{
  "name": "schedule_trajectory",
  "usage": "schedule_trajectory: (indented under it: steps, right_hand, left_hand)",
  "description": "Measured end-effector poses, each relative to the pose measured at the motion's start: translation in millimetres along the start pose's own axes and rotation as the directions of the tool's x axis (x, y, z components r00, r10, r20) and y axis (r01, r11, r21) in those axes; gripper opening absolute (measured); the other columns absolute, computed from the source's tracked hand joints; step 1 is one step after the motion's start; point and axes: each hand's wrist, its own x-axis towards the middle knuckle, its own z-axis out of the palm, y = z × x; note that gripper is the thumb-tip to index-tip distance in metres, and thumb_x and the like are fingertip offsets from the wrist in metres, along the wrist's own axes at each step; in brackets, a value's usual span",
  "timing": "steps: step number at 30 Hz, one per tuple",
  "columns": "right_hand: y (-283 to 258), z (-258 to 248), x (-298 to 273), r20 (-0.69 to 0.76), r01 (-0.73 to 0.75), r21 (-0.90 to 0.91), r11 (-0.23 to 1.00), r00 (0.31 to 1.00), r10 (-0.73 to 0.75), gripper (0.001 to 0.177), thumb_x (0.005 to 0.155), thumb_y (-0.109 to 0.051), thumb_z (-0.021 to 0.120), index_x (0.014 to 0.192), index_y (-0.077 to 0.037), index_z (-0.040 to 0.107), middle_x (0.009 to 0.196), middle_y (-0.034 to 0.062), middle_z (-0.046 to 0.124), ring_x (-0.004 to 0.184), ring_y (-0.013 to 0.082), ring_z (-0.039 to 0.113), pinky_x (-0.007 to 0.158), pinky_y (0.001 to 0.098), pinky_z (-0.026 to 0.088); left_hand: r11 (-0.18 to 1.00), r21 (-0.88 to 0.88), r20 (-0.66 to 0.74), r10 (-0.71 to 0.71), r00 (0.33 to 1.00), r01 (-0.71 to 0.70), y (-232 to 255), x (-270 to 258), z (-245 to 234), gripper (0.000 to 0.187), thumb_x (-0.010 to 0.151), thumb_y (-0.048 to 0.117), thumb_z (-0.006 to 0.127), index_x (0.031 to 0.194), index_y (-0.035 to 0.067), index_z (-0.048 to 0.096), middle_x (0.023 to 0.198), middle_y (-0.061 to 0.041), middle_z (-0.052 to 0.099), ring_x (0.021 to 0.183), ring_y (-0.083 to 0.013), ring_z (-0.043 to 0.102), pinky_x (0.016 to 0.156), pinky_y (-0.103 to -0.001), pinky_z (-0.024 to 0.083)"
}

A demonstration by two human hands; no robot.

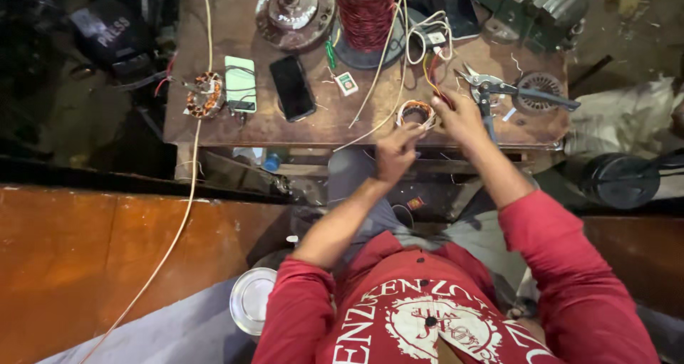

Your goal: The person winds thin insulated wire around a small cylindrical core, using pliers to cut the wire and wooden sticks to separate layers. The person repeatedly wraps, trims, and adjusts the coil on a cluttered workbench.

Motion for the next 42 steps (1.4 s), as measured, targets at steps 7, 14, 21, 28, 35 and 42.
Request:
schedule_trajectory:
  steps: [7,14,21,28,35,42]
  right_hand:
    - [-5,1,56,0.215,0.145,-0.201,0.969,0.971,-0.101,0.031,0.1,-0.019,0.067,0.127,-0.005,0.073,0.102,0.0144,0.077,0.088,0.0171,0.073,0.079,0.0335,0.056]
    - [-31,-7,29,0.081,0.201,-0.392,0.898,0.98,-0.184,0.036,0.106,-0.03,0.075,0.12,0.002,0.071,0.104,0.0227,0.072,0.091,0.031,0.068,0.081,0.0444,0.053]
    - [-12,-11,-131,-0.219,0.379,-0.242,0.893,0.875,-0.431,0.028,0.113,-0.002,0.062,0.139,0.008,0.06,0.138,0.0234,0.063,0.122,0.0355,0.064,0.107,0.04,0.052]
    - [45,22,-201,-0.148,0.228,-0.203,0.952,0.954,-0.26,0.018,0.107,-0.003,0.067,0.124,0.004,0.069,0.123,0.0205,0.069,0.117,0.0328,0.067,0.104,0.0413,0.052]
    - [86,54,-198,-0.009,0.09,-0.126,0.988,0.996,-0.092,0.015,0.099,-0.006,0.07,0.111,0.003,0.073,0.108,0.017,0.073,0.094,0.0273,0.071,0.082,0.0356,0.055]
    - [81,70,-189,0.126,0.175,-0.134,0.975,0.979,-0.159,0.018,0.096,-0.014,0.072,0.103,0.003,0.072,0.1,0.0179,0.072,0.085,0.0253,0.07,0.073,0.0343,0.054]
  left_hand:
    - [0.958,0.285,-0.212,0.048,0.976,0.015,11,-7,32,0.028,0.084,-0.004,0.07,0.11,0.007,0.073,0.116,-0.014,0.073,0.096,-0.0328,0.075,0.084,-0.038,0.061]
    - [0.914,0.375,-0.316,-0.031,0.948,0.155,19,-10,56,0.024,0.091,0.016,0.071,0.114,0.013,0.071,0.122,-0.008,0.072,0.095,-0.0326,0.074,0.078,-0.038,0.059]
    - [0.943,0.262,-0.33,-0.113,0.937,0.206,49,-4,35,0.041,0.093,0.028,0.073,0.13,0.013,0.065,0.13,-0.009,0.068,0.103,-0.0262,0.072,0.082,-0.032,0.059]
    - [0.9,0.211,-0.328,-0.303,0.895,0.382,19,-64,-79,0.017,0.094,0.017,0.076,0.107,0.007,0.074,0.107,-0.012,0.074,0.095,-0.026,0.075,0.084,-0.035,0.059]
    - [0.75,0.581,-0.003,-0.384,0.923,0.314,-17,-133,-138,0.029,0.083,0.033,0.08,0.101,0.01,0.076,0.106,-0.015,0.071,0.106,-0.0409,0.063,0.095,-0.052,0.049]
    - [0.709,0.651,0.088,-0.423,0.902,0.269,-25,-141,-123,0.011,0.09,0.022,0.068,0.093,0.011,0.071,0.103,-0.012,0.068,0.104,-0.038,0.061,0.092,-0.053,0.044]
